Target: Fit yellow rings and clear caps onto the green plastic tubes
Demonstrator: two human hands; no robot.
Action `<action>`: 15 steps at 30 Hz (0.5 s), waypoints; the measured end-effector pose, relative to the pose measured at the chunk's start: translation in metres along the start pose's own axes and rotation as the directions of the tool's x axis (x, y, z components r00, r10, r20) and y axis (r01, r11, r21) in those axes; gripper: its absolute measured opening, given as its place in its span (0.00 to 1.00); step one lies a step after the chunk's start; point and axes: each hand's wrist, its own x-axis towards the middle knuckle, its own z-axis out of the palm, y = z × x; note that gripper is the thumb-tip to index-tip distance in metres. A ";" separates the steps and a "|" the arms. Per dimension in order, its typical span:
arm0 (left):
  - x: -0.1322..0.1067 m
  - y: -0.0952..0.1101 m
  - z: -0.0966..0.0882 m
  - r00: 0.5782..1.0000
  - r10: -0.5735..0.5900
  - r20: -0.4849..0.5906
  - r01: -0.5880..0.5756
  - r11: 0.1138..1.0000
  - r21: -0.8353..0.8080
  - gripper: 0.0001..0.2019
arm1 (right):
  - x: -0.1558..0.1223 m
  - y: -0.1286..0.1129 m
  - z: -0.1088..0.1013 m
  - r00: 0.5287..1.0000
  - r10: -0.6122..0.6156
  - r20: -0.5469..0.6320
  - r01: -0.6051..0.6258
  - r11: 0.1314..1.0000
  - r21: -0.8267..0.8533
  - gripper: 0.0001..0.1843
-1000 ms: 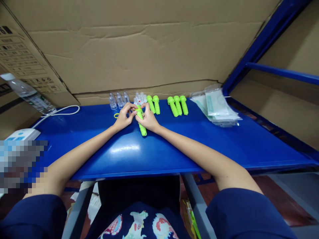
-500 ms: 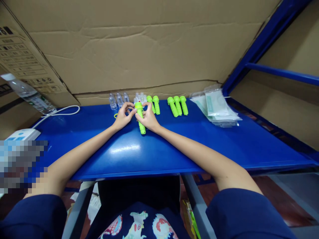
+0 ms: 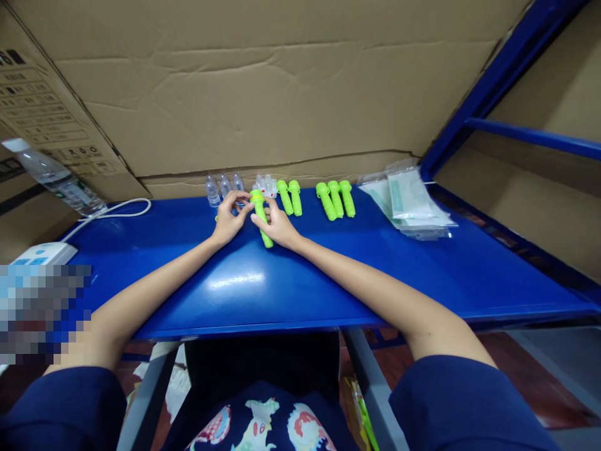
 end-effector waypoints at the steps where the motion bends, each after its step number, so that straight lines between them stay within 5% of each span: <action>1: 0.000 0.001 0.000 1.000 0.008 -0.003 -0.008 1.000 -0.002 0.11 | -0.001 0.000 0.000 1.000 -0.016 -0.003 0.016 1.000 -0.015 0.36; 10: 0.000 0.002 -0.001 0.999 0.031 0.013 -0.031 0.999 -0.011 0.11 | -0.006 -0.016 -0.002 0.995 -0.101 0.005 0.101 0.989 -0.107 0.26; 15: 0.000 0.000 0.000 0.999 -0.028 0.030 0.028 1.000 -0.002 0.11 | -0.006 -0.014 -0.002 0.994 -0.106 -0.007 0.105 0.988 -0.109 0.30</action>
